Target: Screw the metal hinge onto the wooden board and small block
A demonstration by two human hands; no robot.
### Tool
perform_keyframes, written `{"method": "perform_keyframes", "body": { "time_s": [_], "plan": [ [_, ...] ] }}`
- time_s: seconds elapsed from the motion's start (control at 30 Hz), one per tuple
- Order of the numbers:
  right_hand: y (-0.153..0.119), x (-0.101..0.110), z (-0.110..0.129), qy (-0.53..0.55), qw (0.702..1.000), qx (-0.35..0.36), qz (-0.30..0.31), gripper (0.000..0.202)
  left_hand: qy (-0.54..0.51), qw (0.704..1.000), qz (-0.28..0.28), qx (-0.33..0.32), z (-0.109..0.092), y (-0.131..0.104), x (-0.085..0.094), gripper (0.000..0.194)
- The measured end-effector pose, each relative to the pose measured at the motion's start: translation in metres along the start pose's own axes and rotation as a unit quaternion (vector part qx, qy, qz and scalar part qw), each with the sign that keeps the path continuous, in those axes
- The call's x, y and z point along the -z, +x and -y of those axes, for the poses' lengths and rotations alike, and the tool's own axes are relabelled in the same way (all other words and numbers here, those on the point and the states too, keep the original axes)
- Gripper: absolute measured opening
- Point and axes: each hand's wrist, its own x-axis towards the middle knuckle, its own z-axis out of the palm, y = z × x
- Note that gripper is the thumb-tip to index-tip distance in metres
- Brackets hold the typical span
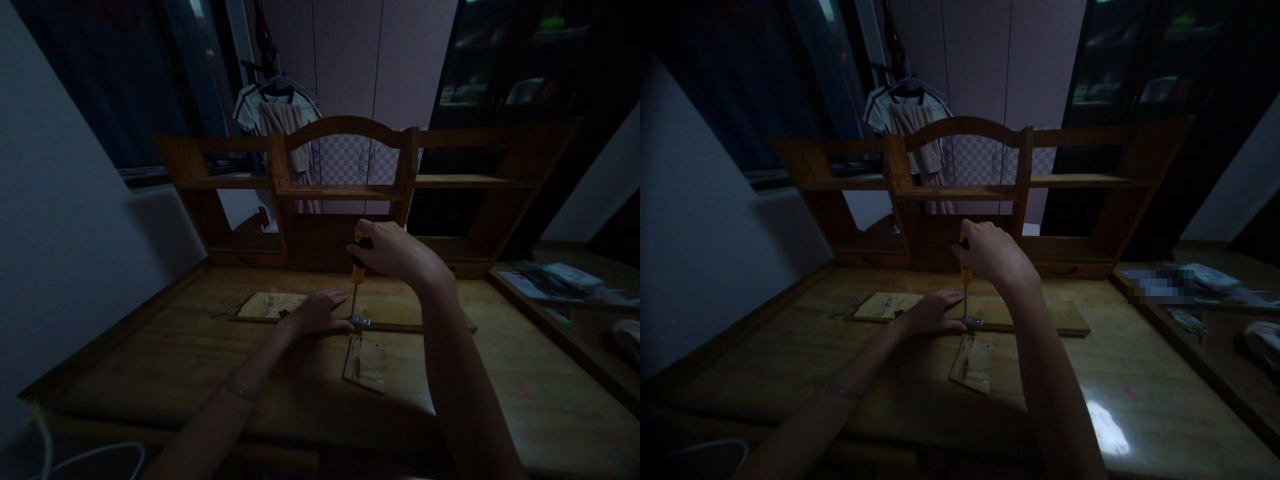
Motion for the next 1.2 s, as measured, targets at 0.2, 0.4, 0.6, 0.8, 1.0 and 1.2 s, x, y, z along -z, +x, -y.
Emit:
{"method": "perform_keyframes", "body": {
  "time_s": [0.2, 0.4, 0.6, 0.8, 1.0, 1.2],
  "plan": [
    [0.0014, 0.0002, -0.0033, 0.024, 0.999, 0.021, 0.014, 0.037, -0.006, 1.000, 0.013, 0.007, 0.0028, 0.0007, -0.0015, 0.090],
    [0.0037, -0.0036, -0.0003, -0.024, 0.999, -0.031, 0.013, 0.037, -0.016, 0.999, 0.024, 0.014, 0.0029, 0.0011, -0.0012, 0.088],
    [0.0032, -0.0022, -0.0037, 0.009, 0.999, -0.016, 0.029, 0.043, -0.017, 0.999, 0.032, 0.028, 0.0041, 0.0005, -0.0026, 0.091],
    [0.0026, -0.0029, -0.0019, 0.022, 0.999, -0.005, 0.025, 0.035, -0.030, 0.999, 0.029, 0.023, 0.0076, 0.0000, -0.0054, 0.090],
    [0.0032, -0.0068, 0.0016, -0.017, 0.999, -0.022, 0.018, 0.037, -0.036, 0.999, 0.033, 0.023, 0.0060, 0.0005, -0.0035, 0.087],
    [0.0027, -0.0052, 0.0018, 0.052, 0.997, 0.039, 0.028, 0.035, -0.043, 0.999, 0.017, 0.003, 0.0003, -0.0005, 0.0021, 0.078]
  ]
}}
